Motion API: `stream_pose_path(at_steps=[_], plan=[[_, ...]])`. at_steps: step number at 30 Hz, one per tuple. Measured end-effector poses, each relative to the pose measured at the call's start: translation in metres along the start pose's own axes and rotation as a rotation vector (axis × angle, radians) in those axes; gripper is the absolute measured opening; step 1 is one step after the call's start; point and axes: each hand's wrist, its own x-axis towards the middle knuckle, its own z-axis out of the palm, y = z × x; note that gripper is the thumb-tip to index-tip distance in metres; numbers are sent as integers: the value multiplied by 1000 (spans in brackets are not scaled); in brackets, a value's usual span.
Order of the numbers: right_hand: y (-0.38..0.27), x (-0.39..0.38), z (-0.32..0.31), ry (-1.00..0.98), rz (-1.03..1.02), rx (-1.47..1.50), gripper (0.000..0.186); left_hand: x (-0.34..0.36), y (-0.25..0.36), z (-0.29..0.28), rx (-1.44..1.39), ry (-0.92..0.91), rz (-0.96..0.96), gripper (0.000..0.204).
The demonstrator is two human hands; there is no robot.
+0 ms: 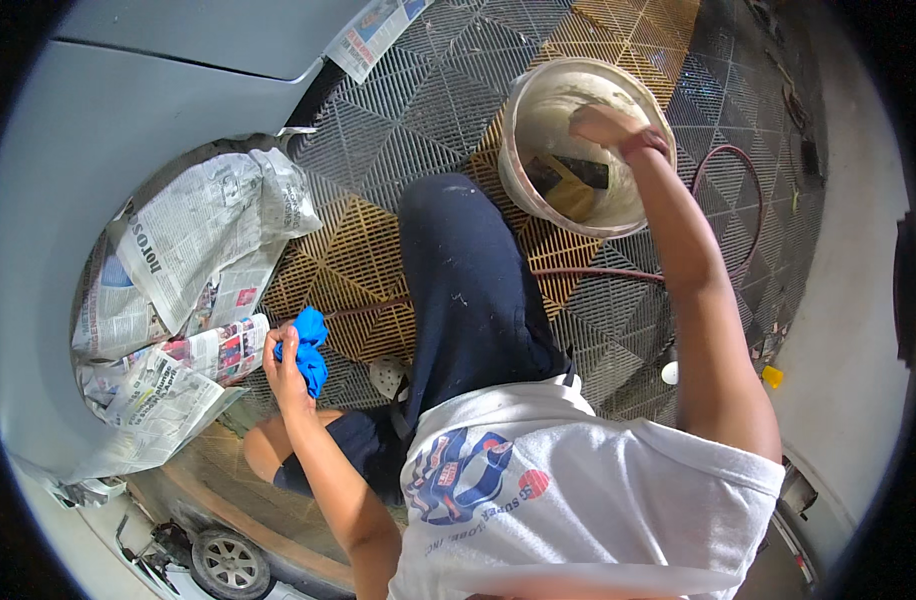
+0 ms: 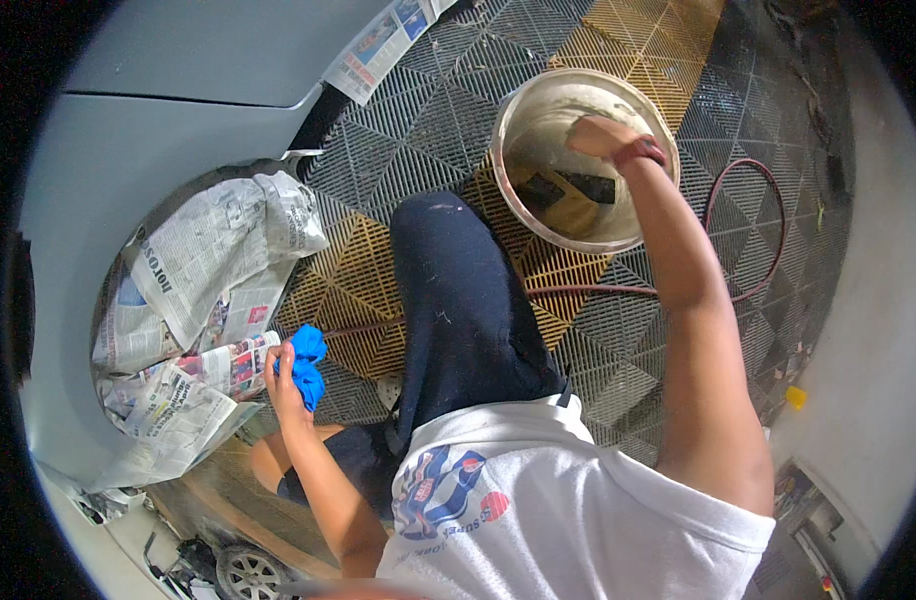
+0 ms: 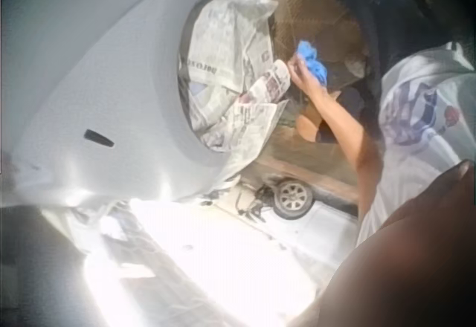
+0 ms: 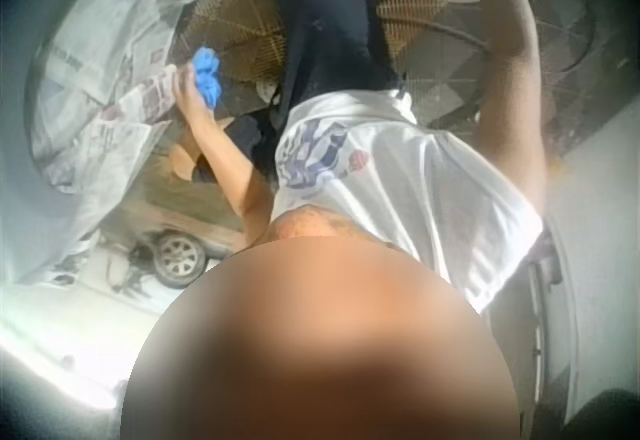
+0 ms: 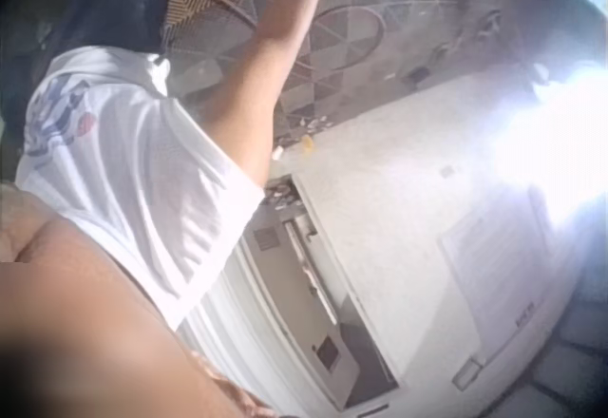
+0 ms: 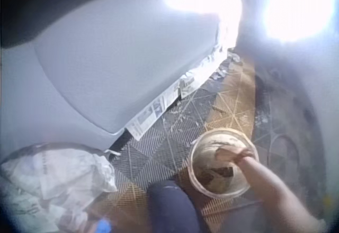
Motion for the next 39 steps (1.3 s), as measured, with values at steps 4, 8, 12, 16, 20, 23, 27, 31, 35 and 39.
stream_pose_path(at_steps=[4,8,12,16,20,23,27,31,35,39], plan=[[34,88,56,169,151,-363,35,-9,-3,-11,103,35,-38,22],[46,108,108,267,234,-434,37,-19,4,-11,146,68,-3,19],[39,99,119,301,188,-477,40,-31,6,-20,92,40,-113,22],[36,85,90,362,117,-504,43,-33,1,-11,109,48,-120,24],[27,59,33,292,30,-192,43,-26,12,9,85,-23,-100,22],[2,0,-12,340,-39,-219,38,-18,36,36,111,-74,-37,23],[-55,-82,-58,582,-143,-200,36,-7,81,84,167,-152,-25,28],[-116,-105,-82,686,-449,-25,35,26,100,117,334,-305,209,38],[-205,-82,-73,450,-716,212,36,44,136,143,445,-352,498,26],[-273,-35,-20,191,-887,407,36,61,150,140,319,-405,475,47]])
